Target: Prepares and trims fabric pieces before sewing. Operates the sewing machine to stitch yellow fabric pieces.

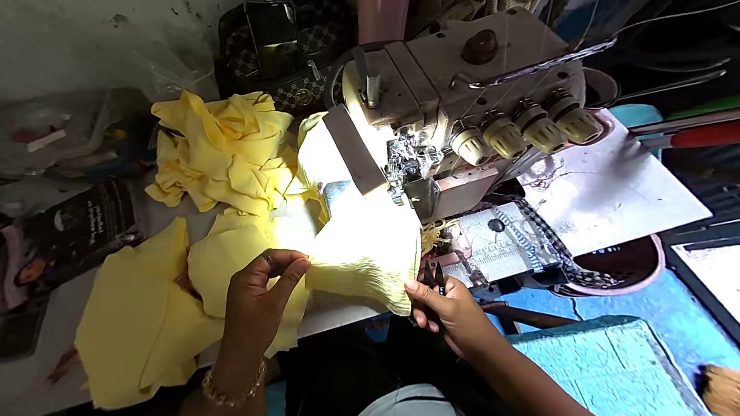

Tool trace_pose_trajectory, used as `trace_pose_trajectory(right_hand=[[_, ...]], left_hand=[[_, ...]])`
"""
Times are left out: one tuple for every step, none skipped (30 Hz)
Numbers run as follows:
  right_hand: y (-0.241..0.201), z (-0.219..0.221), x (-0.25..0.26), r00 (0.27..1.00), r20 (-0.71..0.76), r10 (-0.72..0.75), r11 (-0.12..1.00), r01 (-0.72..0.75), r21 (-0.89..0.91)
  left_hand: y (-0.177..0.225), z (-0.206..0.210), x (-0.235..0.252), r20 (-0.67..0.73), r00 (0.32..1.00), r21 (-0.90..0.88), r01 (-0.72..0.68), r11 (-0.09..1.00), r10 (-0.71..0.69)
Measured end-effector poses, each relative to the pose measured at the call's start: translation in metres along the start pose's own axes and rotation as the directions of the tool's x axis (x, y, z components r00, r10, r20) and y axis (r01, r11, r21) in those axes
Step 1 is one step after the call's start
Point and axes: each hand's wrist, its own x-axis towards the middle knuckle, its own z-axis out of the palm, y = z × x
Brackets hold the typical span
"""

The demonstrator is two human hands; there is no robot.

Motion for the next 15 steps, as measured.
trace_pose_trajectory(right_hand=[[0.0, 0.0, 0.0, 1.0, -0.003, -0.002, 1.0, 0.002, 0.001], [-0.001, 0.0, -0.001, 1.0, -0.007, -0.004, 1.0, 0.004, 0.003], [-0.001, 0.0, -0.001, 1.0, -0.009, -0.006, 1.0, 0.006, 0.005], [-0.001, 0.0, -0.002, 1.0, -0.01, -0.003, 1.0, 0.003, 0.007], [-0.001, 0.0, -0.002, 1.0, -0.012, -0.002, 1.0, 0.002, 0.01], [-0.001, 0.0, -0.002, 1.0, -0.013, -0.001, 1.0, 0.001, 0.01], [0.0, 0.0, -0.002, 1.0, -0.014, -0.001, 1.0, 0.001, 0.012], [0.0, 0.0, -0.002, 1.0, -0.015, 0.0, 1.0, 0.001, 0.01], [0.0, 0.0, -0.003, 1.0, -0.017, 0.001, 1.0, -0.001, 0.008], [0.0, -0.001, -0.004, 1.0, -0.017, 0.001, 1.0, -0.001, 0.003], [0.0, -0.001, -0.004, 1.0, -0.017, 0.0, 1.0, 0.0, 0.003], [0.0, -0.001, -0.005, 1.0, -0.018, 0.001, 1.0, -0.001, 0.004], [0.0, -0.001, -0.005, 1.0, -0.017, 0.002, 1.0, -0.002, 0.005], [-0.001, -0.001, -0.005, 1.0, -0.013, 0.003, 1.0, -0.003, 0.008], [-0.001, -0.001, -0.004, 1.0, -0.011, 0.003, 1.0, -0.003, 0.014]], left_hand=[[-0.001, 0.001, 0.0, 0.002, 1.0, 0.003, -0.011, 1.0, 0.011], [-0.002, 0.003, 0.001, 0.007, 1.0, -0.002, -0.02, 1.0, 0.02], [-0.002, 0.005, 0.002, 0.014, 1.0, -0.009, -0.024, 1.0, 0.025], [-0.001, 0.009, 0.003, 0.014, 1.0, -0.018, -0.023, 1.0, 0.024], [0.0, 0.012, 0.004, 0.008, 1.0, -0.031, -0.021, 0.999, 0.021], [0.002, 0.014, 0.004, -0.002, 1.0, -0.042, -0.019, 0.999, 0.019], [0.003, 0.016, 0.005, -0.018, 0.999, -0.046, -0.027, 0.999, 0.026], [0.003, 0.017, 0.006, -0.039, 0.998, -0.048, -0.041, 0.998, 0.04], [0.003, 0.018, 0.006, -0.057, 0.997, -0.05, -0.053, 0.997, 0.05], [0.005, 0.018, 0.007, -0.072, 0.996, -0.047, -0.055, 0.997, 0.051], [0.006, 0.018, 0.008, -0.082, 0.995, -0.039, -0.052, 0.998, 0.049], [0.007, 0.017, 0.009, -0.086, 0.995, -0.03, -0.051, 0.998, 0.048], [0.007, 0.016, 0.009, -0.084, 0.995, -0.025, -0.049, 0.999, 0.046], [0.007, 0.015, 0.01, -0.079, 0.996, -0.02, -0.044, 0.999, 0.043], [0.007, 0.014, 0.01, -0.076, 0.996, -0.015, -0.039, 0.999, 0.038]])
